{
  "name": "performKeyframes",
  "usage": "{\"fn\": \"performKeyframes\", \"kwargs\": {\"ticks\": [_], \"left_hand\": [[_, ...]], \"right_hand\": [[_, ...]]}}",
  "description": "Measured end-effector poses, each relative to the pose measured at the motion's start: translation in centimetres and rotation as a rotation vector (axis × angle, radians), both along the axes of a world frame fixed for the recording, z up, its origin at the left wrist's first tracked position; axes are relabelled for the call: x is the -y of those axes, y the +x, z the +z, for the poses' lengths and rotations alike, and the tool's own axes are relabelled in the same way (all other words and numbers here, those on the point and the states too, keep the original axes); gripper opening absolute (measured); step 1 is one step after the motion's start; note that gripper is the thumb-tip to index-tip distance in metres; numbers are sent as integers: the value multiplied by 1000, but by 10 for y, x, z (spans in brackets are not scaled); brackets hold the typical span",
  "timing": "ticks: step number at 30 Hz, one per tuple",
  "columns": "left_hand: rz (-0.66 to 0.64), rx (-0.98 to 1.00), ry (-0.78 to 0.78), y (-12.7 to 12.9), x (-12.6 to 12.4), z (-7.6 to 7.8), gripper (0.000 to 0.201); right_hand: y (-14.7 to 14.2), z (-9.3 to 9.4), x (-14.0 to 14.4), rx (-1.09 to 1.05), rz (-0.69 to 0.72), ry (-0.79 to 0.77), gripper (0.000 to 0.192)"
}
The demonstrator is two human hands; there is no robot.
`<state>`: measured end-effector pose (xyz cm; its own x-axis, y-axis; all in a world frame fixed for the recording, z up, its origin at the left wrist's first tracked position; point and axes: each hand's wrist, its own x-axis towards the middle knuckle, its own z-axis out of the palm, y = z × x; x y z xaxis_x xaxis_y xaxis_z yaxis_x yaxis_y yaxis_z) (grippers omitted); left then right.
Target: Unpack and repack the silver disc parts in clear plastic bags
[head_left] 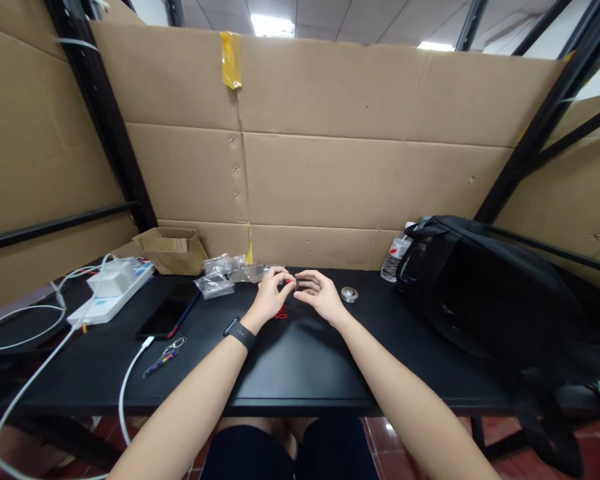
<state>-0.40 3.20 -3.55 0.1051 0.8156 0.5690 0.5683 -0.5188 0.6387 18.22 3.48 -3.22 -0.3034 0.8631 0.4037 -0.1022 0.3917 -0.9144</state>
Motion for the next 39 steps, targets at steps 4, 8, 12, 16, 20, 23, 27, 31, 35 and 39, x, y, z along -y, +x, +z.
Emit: {"fn": "performKeyframes", "kwargs": {"ticks": [4,8,12,16,20,23,27,31,35,39], "left_hand": [[-19,-26,1,1,-1,-2,12],[-3,-30,9,3,0,-4,12],[-3,-48,50,6,6,1,11],[34,-36,98,8,11,7,10],[48,-16,89,7,11,9,10],[14,-41,67,7,12,9,13],[-18,28,55,9,13,11,28],[-48,-64,25,9,14,11,31],[0,-310,-46,8,14,3,28],[-14,-391,-79,5,11,-1,32]], "right_hand": [[-1,1,1,-18,-23,-17,52],[-1,-2,2,-50,-31,-45,50],[1,-4,1,-62,-23,-66,42],[4,-1,-2,-33,-8,-64,35],[6,0,-5,75,-16,-17,35],[6,-2,-7,112,-51,62,31],[9,-2,-8,234,-146,171,24],[14,1,-7,410,-200,293,16],[18,4,-6,480,-205,350,10],[23,4,-9,501,-217,365,10]]}}
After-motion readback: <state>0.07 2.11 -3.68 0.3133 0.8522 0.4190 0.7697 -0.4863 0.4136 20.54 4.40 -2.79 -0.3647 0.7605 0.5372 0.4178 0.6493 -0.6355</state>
